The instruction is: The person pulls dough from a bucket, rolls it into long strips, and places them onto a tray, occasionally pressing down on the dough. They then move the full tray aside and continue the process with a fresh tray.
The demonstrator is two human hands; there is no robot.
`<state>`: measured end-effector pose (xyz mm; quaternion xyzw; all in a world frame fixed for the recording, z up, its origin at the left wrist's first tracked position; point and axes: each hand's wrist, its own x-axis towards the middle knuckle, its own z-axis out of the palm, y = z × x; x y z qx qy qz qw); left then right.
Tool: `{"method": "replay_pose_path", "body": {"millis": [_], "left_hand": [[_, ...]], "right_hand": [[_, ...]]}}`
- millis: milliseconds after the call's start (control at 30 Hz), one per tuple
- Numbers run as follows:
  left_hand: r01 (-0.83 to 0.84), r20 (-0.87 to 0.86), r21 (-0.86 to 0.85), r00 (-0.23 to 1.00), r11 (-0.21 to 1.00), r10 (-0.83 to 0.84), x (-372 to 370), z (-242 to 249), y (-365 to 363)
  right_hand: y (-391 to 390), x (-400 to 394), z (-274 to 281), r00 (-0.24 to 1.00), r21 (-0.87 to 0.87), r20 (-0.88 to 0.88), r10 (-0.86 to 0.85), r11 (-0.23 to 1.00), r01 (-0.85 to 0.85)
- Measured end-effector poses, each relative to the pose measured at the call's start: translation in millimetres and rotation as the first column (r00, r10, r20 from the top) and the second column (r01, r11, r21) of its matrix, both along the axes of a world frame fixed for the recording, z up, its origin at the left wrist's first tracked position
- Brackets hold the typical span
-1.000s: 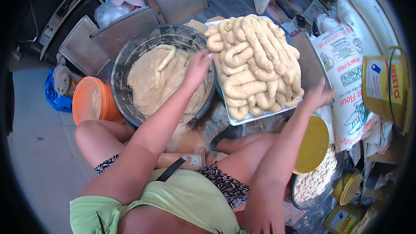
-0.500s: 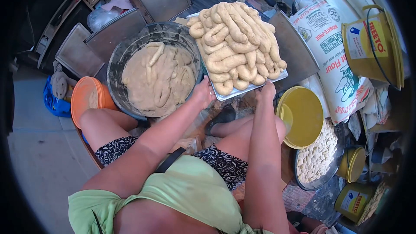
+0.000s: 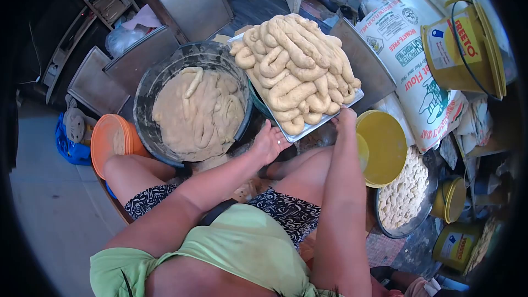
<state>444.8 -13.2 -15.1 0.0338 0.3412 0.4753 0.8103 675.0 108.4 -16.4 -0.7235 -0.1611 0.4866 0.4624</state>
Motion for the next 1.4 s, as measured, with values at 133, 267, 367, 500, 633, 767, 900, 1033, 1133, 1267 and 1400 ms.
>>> {"method": "replay_pose_path", "body": {"millis": [133, 267, 367, 500, 633, 767, 900, 1033, 1133, 1267, 1400], "left_hand": [[0.246, -0.162, 0.029, 0.957, 0.969, -0.239, -20.5, 6.3, 5.5], [0.248, -0.293, -0.003, 0.926, 0.969, -0.238, -58.5, -13.3, 5.9], [0.176, -0.248, -0.08, 0.95, 0.981, -0.19, -83.3, -37.9, -0.9], [0.117, -0.275, -0.102, 0.951, 0.988, -0.141, -111.5, -52.2, -15.4], [0.071, -0.291, -0.094, 0.952, 0.993, -0.095, -137.5, -64.0, -20.3], [0.0, -0.311, -0.111, 0.95, 0.994, -0.035, -150.8, -62.3, -15.1], [-0.057, -0.315, -0.1, 0.949, 0.993, 0.023, -153.3, -51.2, -4.0], [-0.065, -0.304, -0.102, 0.952, 0.993, 0.031, -154.5, -57.2, 10.9], [-0.182, -0.426, -0.122, 0.897, 0.976, 0.114, -160.4, -55.0, 45.0], [-0.265, -0.787, 0.37, 0.419, 0.89, 0.452, -186.4, -23.5, 152.7], [0.196, -0.917, 0.398, 0.1, 0.896, 0.385, -206.2, 18.2, 257.8]], "right_hand": [[7.2, 67.6, 26.4, 0.706, -0.133, 0.607, 0.366, 0.922, -0.364], [74.0, 177.6, -1.9, 0.198, 0.245, 0.95, -0.24, 0.97, 0.0], [104.0, 211.7, -16.2, 0.802, 0.335, 0.538, -0.257, 0.939, 0.077], [100.9, 149.9, 11.0, 0.976, 0.276, -0.174, -0.129, 0.945, 0.174], [126.7, 136.4, -5.4, 0.958, 0.563, -0.123, -0.26, 0.776, 0.283], [161.0, 130.3, -9.9, 0.955, 0.764, 0.062, -0.289, 0.629, 0.14], [150.8, 117.6, -13.2, 0.948, 0.767, -0.067, -0.31, 0.592, 0.248], [137.8, 115.4, -20.0, 0.899, 0.745, -0.174, -0.402, 0.543, 0.387], [128.7, 123.2, -22.1, 0.924, 0.696, -0.076, -0.374, 0.644, 0.317], [51.4, 62.8, 7.9, 0.872, 0.32, -0.076, -0.483, 0.817, 0.481], [-1.3, -20.9, 15.9, 0.915, 0.159, -0.359, -0.184, 0.954, 0.254]]}}
